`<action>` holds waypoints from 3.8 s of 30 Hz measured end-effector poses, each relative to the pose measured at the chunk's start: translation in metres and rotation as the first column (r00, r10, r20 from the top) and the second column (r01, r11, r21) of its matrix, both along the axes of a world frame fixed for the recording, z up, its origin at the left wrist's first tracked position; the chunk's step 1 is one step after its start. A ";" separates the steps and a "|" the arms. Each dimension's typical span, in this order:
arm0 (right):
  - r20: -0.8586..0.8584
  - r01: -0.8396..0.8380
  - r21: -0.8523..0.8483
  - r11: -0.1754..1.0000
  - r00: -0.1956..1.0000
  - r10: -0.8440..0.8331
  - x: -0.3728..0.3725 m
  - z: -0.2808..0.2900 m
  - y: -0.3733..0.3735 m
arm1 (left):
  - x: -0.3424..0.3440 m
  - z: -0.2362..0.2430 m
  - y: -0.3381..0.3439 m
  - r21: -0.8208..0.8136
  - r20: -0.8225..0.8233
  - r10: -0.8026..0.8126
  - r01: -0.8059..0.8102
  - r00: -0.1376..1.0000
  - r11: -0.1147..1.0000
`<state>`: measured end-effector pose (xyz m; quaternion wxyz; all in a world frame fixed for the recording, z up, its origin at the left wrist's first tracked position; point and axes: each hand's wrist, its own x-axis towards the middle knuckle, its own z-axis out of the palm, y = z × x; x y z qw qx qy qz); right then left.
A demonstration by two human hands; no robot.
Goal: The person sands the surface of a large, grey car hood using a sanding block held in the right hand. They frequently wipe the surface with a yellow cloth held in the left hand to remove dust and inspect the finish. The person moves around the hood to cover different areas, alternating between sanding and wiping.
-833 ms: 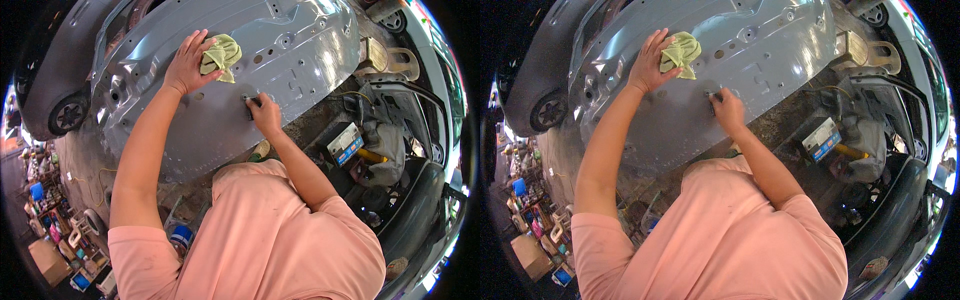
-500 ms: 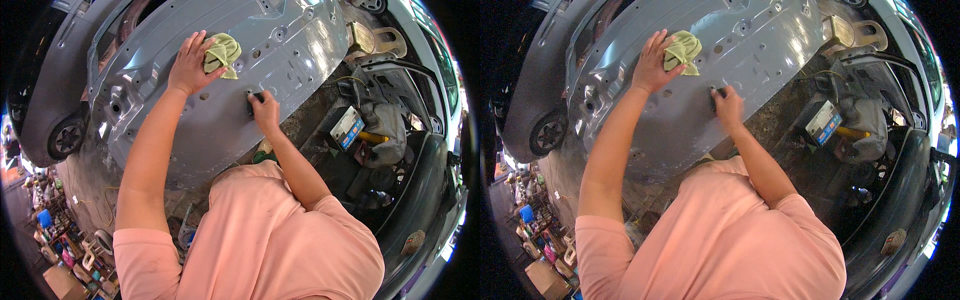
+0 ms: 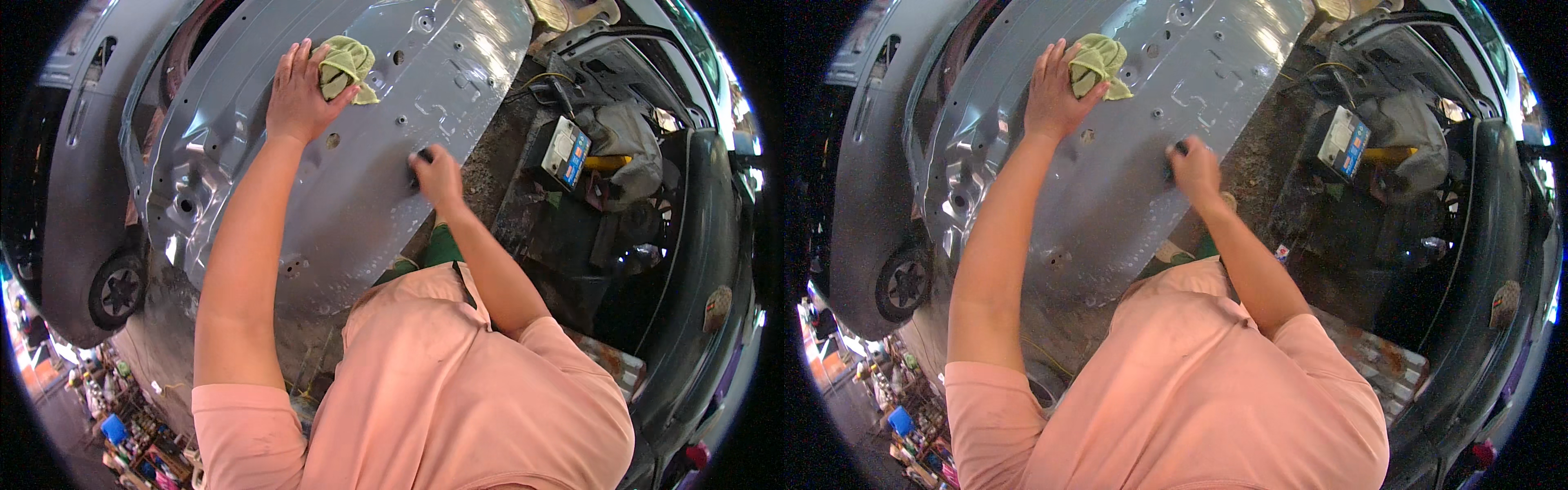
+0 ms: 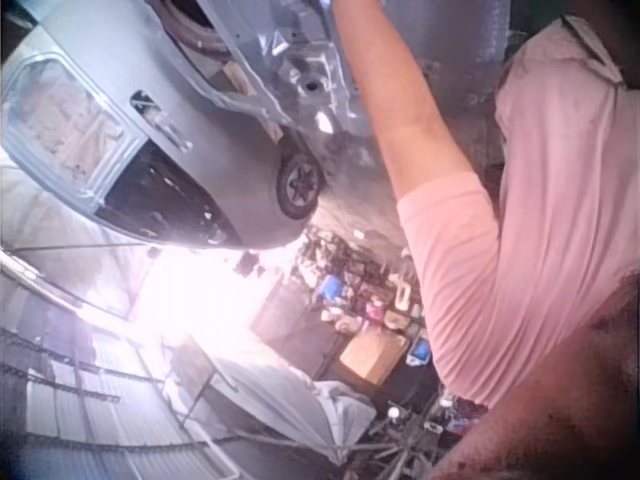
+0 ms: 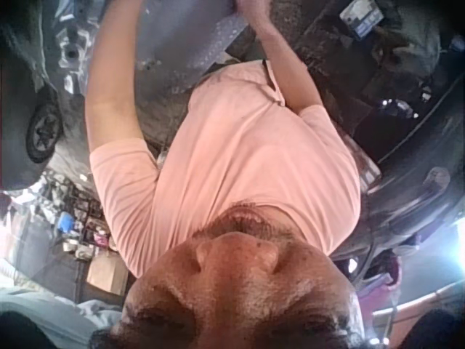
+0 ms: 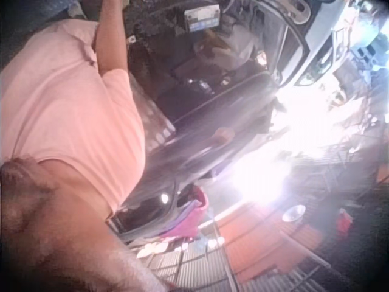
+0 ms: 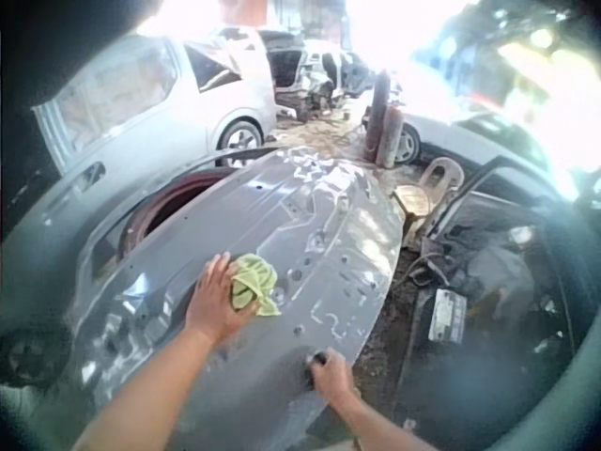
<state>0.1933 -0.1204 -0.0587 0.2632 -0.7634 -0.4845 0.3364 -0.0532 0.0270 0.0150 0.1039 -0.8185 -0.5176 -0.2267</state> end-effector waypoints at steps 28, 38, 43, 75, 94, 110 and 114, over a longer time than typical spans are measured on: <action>0.137 -0.304 0.119 0.945 0.948 0.288 0.100 -0.019 0.002 | -0.001 0.012 -0.004 0.019 0.010 -0.063 0.062 0.998 0.998; 0.209 -0.505 0.227 0.832 0.860 0.465 0.092 -0.017 0.045 | 0.007 0.016 -0.002 -0.014 -0.014 -0.064 0.064 0.998 0.998; 0.149 -0.401 0.133 0.906 0.912 0.382 0.090 -0.008 0.032 | -0.004 0.005 -0.007 0.018 -0.052 -0.043 0.044 0.998 0.999; 0.384 -0.137 0.457 0.879 0.922 -0.056 0.048 -0.032 -0.036 | 0.004 0.009 0.001 0.015 -0.049 -0.063 0.064 0.997 0.998; 0.386 -0.027 0.383 0.923 0.913 -0.133 0.057 -0.010 -0.003 | 0.004 0.008 0.001 -0.007 -0.079 -0.034 0.033 0.996 0.999; 0.469 -0.267 0.326 0.907 0.879 0.090 0.021 -0.033 -0.062 | 0.003 0.005 0.003 0.026 -0.082 -0.073 0.075 0.994 0.997; 0.517 -0.333 0.281 0.900 0.842 0.150 0.040 -0.035 -0.070 | 0.002 0.005 0.004 -0.001 -0.090 -0.047 0.047 0.995 0.999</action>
